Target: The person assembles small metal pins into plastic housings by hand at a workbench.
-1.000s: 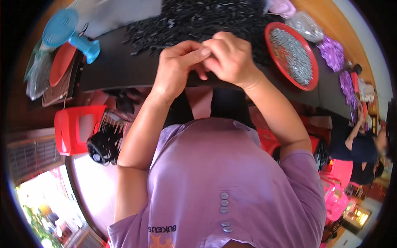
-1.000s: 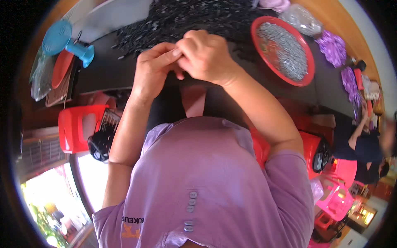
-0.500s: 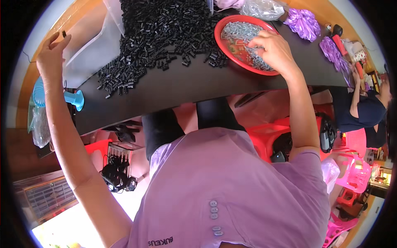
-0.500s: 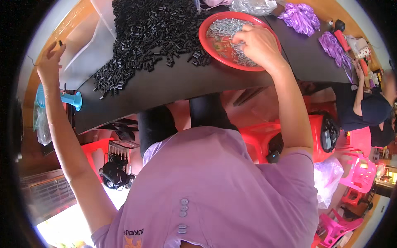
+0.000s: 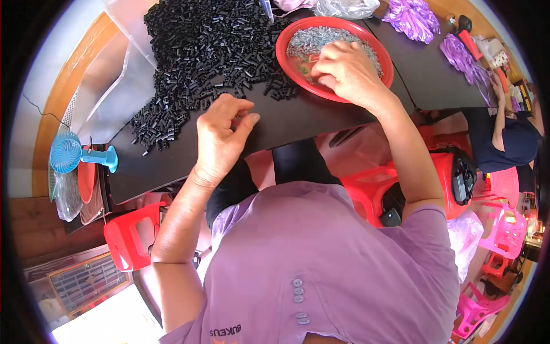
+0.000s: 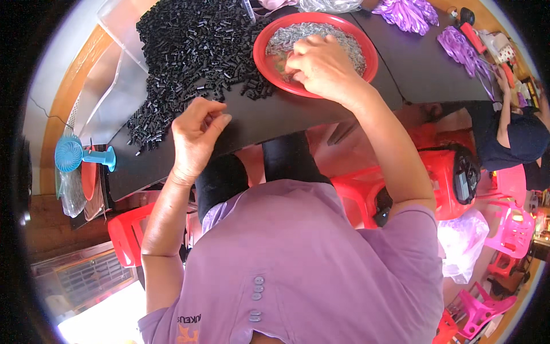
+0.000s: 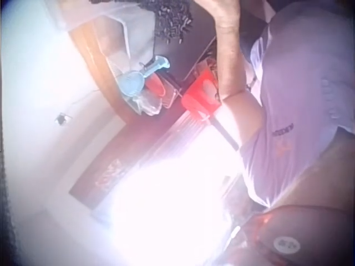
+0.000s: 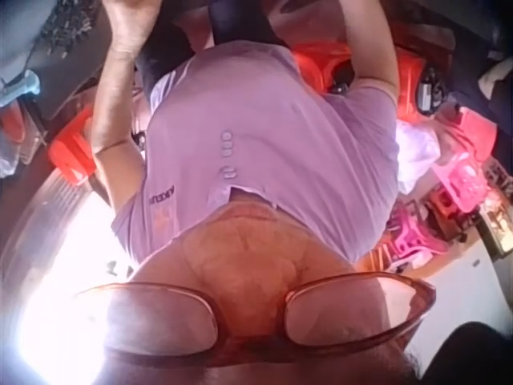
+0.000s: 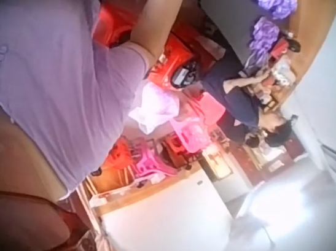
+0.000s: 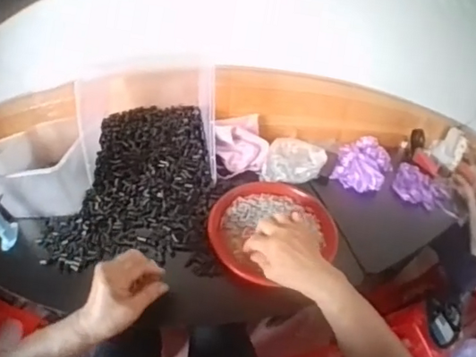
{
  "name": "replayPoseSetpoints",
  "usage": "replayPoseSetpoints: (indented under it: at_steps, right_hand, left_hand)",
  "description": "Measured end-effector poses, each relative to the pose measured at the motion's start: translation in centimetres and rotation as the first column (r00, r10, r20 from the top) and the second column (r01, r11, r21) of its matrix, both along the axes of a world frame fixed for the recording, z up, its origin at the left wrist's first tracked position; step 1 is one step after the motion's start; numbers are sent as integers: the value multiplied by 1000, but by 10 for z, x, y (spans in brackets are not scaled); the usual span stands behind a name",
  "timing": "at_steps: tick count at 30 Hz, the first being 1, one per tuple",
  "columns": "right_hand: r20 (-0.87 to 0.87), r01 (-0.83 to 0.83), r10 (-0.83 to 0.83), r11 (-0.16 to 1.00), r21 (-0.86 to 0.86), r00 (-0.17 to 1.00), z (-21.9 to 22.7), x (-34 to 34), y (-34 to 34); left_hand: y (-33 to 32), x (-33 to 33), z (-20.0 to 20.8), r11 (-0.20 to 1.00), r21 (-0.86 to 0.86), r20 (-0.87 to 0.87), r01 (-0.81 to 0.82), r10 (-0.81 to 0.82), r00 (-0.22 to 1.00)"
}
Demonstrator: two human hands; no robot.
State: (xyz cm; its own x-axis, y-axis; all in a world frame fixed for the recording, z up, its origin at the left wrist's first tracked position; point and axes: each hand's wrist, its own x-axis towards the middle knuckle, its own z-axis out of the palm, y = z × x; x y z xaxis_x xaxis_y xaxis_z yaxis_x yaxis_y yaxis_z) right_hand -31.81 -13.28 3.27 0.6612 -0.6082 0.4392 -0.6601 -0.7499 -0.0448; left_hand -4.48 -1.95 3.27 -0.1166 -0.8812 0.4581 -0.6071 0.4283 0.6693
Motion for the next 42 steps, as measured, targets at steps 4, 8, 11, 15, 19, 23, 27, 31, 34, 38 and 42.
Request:
replayPoseSetpoints:
  at_steps: [4,8,11,15,19,23,27,31,34,38,42]
  right_hand:
    - [-9,-42,42,998,39,999,-3,7,-3]
    - [30,-76,74,994,75,997,-6,7,-8]
    - [68,-125,120,990,69,990,-11,7,-12]
    - [81,-137,129,986,100,988,-9,12,-12]
    - [38,-96,91,985,142,995,-2,14,-10]
    - [5,-71,72,975,209,997,4,14,-10]
    - [-21,-43,48,984,170,999,4,11,-7]
    - [36,-80,76,984,161,997,2,8,-8]
    - [12,-100,100,976,193,995,2,7,-6]
    - [-25,-101,108,977,185,994,1,6,-7]
    - [175,-158,135,980,124,975,-1,5,-9]
  left_hand:
    - [-1,-5,-15,998,54,-52,-12,15,999]
    - [0,-3,-18,997,69,-119,-19,27,992]
    - [1,-4,-16,998,65,-105,-20,27,994]
    - [1,-3,-21,999,41,-118,-30,34,992]
    - [1,-2,-21,999,4,-100,-36,36,994]
    - [-3,-1,-25,999,-11,-109,-34,32,994]
    - [-1,-1,-23,999,-3,-90,-39,39,995]
    - [-6,-1,-23,999,13,-82,-42,42,996]
    - [-14,-7,-29,998,23,-80,-62,63,995]
    - [-34,-31,-14,958,-287,297,3,86,951]
    - [-49,-35,-25,969,-248,424,12,98,900]
